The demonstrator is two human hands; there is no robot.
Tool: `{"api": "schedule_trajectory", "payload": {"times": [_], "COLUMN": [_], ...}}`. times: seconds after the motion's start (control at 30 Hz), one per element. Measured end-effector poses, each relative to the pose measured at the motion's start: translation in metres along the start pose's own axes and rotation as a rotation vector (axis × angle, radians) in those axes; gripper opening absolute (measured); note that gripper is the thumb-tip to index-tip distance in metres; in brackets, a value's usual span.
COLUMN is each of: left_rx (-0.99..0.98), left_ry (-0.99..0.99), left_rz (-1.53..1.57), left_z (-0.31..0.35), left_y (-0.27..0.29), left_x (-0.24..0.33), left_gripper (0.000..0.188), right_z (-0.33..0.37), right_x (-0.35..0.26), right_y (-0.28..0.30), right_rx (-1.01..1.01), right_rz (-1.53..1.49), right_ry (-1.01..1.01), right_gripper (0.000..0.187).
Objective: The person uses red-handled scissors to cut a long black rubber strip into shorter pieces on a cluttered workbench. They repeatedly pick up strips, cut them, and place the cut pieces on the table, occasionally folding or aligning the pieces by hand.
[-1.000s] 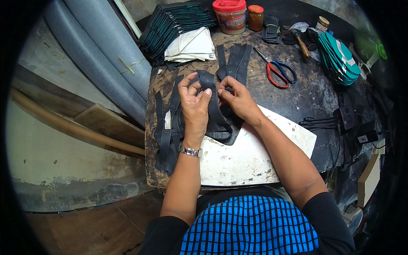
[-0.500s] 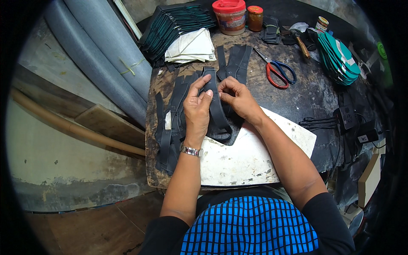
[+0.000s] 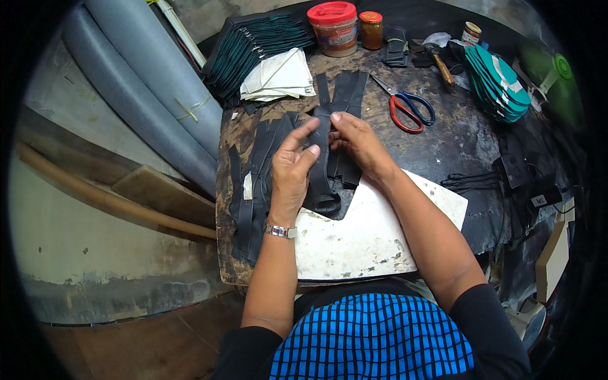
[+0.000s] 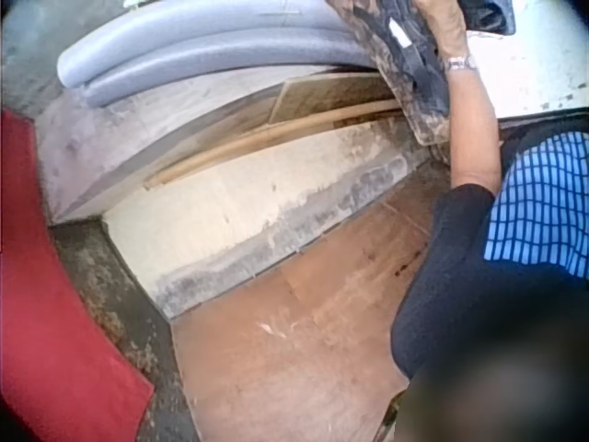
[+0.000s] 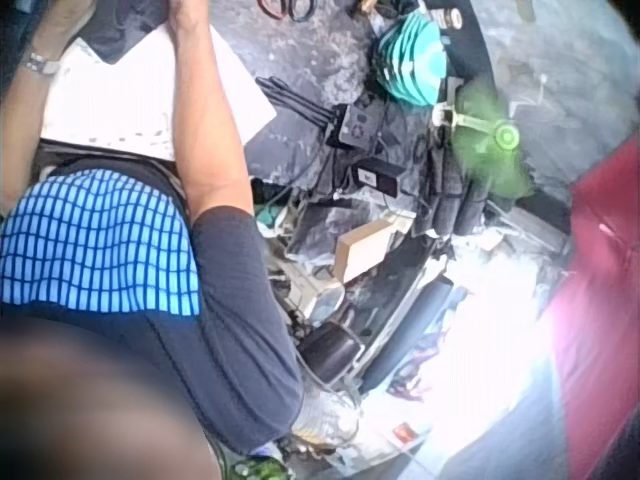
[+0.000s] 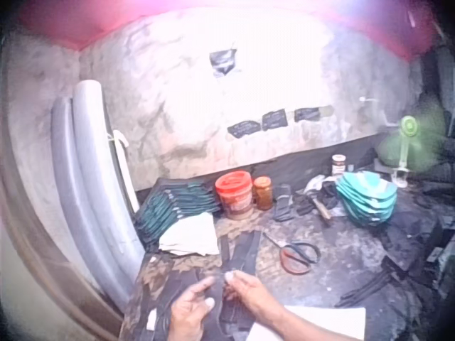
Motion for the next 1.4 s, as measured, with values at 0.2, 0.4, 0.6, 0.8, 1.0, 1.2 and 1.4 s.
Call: {"api": "schedule_trajectory", "payload": {"times": [0.2, 0.4, 0.6, 0.8, 1.0, 1.2, 1.4], "left_rx": [-0.080, -0.246, 0.185, 0.681, 0.678, 0.511, 0.211], "left_ry": [0.264, 0.261, -0.029, -0.117, -0.038, -0.164, 0.018], "left_rz": [0.010, 0.015, -0.820, -1.730, -1.651, -1.120, -0.211], "left_z": [0.007, 0.004, -0.001, 0.023, 0.028, 0.012, -0.031], "left_y": [-0.016, -0.029, 0.029, 0.076, 0.084, 0.054, 0.030], "left_x": [-0.024, -0.031, -0.002, 0.041, 0.045, 0.067, 0.038], "left_gripper": [0.086, 0.061, 0.028, 0.031, 0.028, 0.017, 0.008], "right_z": [-0.025, -0.081, -0.088, -0.057, -0.011, 0.005, 0.007], "right_x": [-0.029, -0.039, -0.013, -0.030, -0.017, -0.014, -0.004], "right_y": [0.033, 0.060, 0.059, 0.059, 0.019, -0.041, -0.045], "right_rx": [0.256, 0.323, 0.601, 0.642, 0.353, -0.185, -0.249], "right_rz": [0.021, 0.123, 1.155, 1.047, 0.642, 0.460, 0.075], "right_ry": [0.119, 0.175, 0.271, 0.315, 0.265, 0.238, 0.021], "right_gripper": [0.019, 0.044, 0.055, 0.047, 0.023, 0.023, 0.019]}}
Point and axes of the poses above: each hand's wrist, its own z-axis away from the middle knuckle, its own y-axis out of the back of the hand, x = y × z, the point moved 9 cm from there along -z, towards the middle knuckle, and after that the axes turned 5 degrees about z, right-handed, at the moved point
